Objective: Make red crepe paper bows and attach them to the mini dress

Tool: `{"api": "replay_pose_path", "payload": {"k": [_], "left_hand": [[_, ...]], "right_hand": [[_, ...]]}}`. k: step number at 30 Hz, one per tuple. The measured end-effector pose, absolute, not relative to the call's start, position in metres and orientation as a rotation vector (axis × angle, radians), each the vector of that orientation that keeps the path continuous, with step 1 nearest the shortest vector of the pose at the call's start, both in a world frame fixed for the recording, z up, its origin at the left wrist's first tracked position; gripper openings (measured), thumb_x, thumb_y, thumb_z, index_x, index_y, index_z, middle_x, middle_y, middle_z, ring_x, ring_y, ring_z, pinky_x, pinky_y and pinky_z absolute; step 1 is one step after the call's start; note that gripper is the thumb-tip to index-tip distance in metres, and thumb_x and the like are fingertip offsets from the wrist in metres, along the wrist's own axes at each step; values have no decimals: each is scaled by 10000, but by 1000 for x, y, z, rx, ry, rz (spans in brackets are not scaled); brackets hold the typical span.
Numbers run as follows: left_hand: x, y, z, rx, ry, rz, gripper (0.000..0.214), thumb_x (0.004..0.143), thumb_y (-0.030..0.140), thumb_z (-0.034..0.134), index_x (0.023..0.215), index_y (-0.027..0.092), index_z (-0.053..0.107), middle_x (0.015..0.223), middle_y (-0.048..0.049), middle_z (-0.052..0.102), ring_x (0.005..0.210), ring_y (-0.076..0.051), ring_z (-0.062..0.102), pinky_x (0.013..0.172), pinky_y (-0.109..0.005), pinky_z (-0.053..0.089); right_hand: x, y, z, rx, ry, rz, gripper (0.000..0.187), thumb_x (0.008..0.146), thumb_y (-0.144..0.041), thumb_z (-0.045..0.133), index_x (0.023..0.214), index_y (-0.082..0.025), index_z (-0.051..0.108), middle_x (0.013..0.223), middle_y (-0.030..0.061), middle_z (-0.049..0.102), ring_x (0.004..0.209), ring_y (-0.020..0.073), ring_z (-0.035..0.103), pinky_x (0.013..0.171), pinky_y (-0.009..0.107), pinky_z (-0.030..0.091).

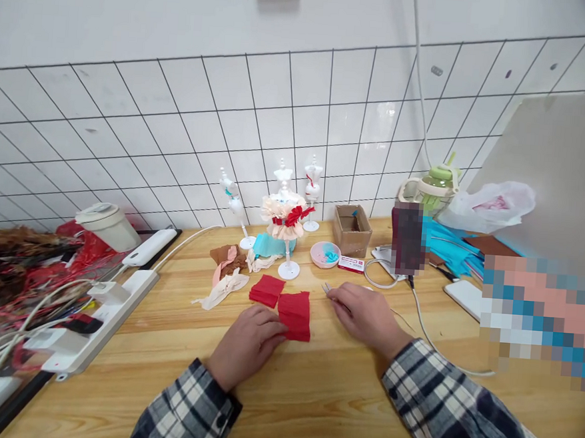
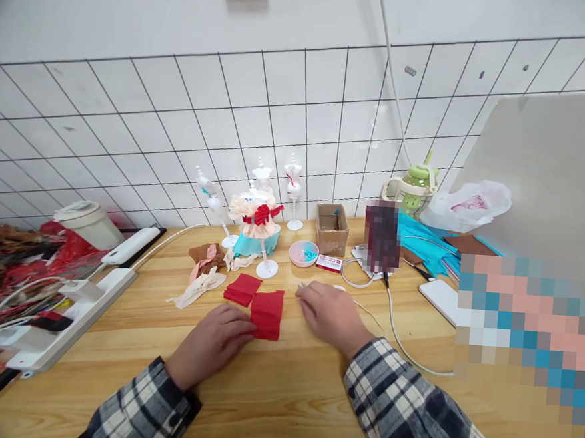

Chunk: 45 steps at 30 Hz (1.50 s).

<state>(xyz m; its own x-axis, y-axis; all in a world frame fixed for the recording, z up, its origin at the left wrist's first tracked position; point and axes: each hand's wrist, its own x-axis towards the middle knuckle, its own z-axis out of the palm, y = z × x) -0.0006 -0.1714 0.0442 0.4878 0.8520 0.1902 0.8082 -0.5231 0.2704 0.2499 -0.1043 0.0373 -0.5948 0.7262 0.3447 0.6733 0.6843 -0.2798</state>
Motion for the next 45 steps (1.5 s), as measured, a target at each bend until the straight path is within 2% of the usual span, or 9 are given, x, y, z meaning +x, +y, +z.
{"api": "replay_pose_path", "payload": {"k": [4,9,15,24,28,34,40,45], "left_hand": [[-8,-173,39,2597,1461,407,144,880,291,540,903,249,676,912,-17,679,908,-187,547,833,-339,414],[5,-174,38,2597,1491,320,146,875,253,537,855,236,681,880,-18,681,875,-186,557,798,-337,415],[3,-177,37,2579,1539,312,176,886,245,504,855,227,677,867,-26,676,876,-192,565,811,-340,415],[18,-166,33,2628,1592,332,168,878,222,487,821,181,640,854,-54,658,829,-194,568,758,-319,421],[12,-167,33,2602,1597,362,201,898,240,472,834,188,655,841,-50,659,849,-194,566,791,-334,414],[3,-166,33,2531,1634,385,186,899,282,496,912,206,665,863,-36,667,851,-186,569,786,-331,412],[15,-168,34,2575,1633,366,205,901,291,488,884,212,676,862,-43,653,855,-195,556,788,-343,410],[18,-168,33,2574,1621,334,239,921,257,440,858,196,663,849,-41,666,835,-188,566,776,-337,421]], "right_hand": [[208,-132,33,-873,-2640,269,186,904,-295,443,876,-211,607,871,26,627,827,164,550,707,270,380],[190,-143,25,-982,-2705,315,155,870,-293,498,835,-194,613,861,39,619,842,177,529,718,279,368],[196,-137,28,-1075,-2766,344,205,904,-275,442,861,-202,628,891,43,635,877,173,548,760,276,360],[190,-134,38,-1284,-2682,290,146,839,-289,522,942,-200,575,955,59,614,930,212,558,748,289,375],[202,-130,35,-1196,-2687,321,117,857,-210,490,916,-203,590,917,40,623,908,191,553,767,285,375],[208,-125,32,-1136,-2693,336,208,901,-203,424,855,-209,627,866,33,627,857,177,543,762,286,375],[206,-128,33,-1178,-2669,280,152,878,-267,480,910,-213,618,901,41,616,878,192,537,761,296,384],[199,-132,34,-1200,-2611,280,126,871,-236,501,938,-204,603,942,51,610,926,196,537,795,295,392]]}}
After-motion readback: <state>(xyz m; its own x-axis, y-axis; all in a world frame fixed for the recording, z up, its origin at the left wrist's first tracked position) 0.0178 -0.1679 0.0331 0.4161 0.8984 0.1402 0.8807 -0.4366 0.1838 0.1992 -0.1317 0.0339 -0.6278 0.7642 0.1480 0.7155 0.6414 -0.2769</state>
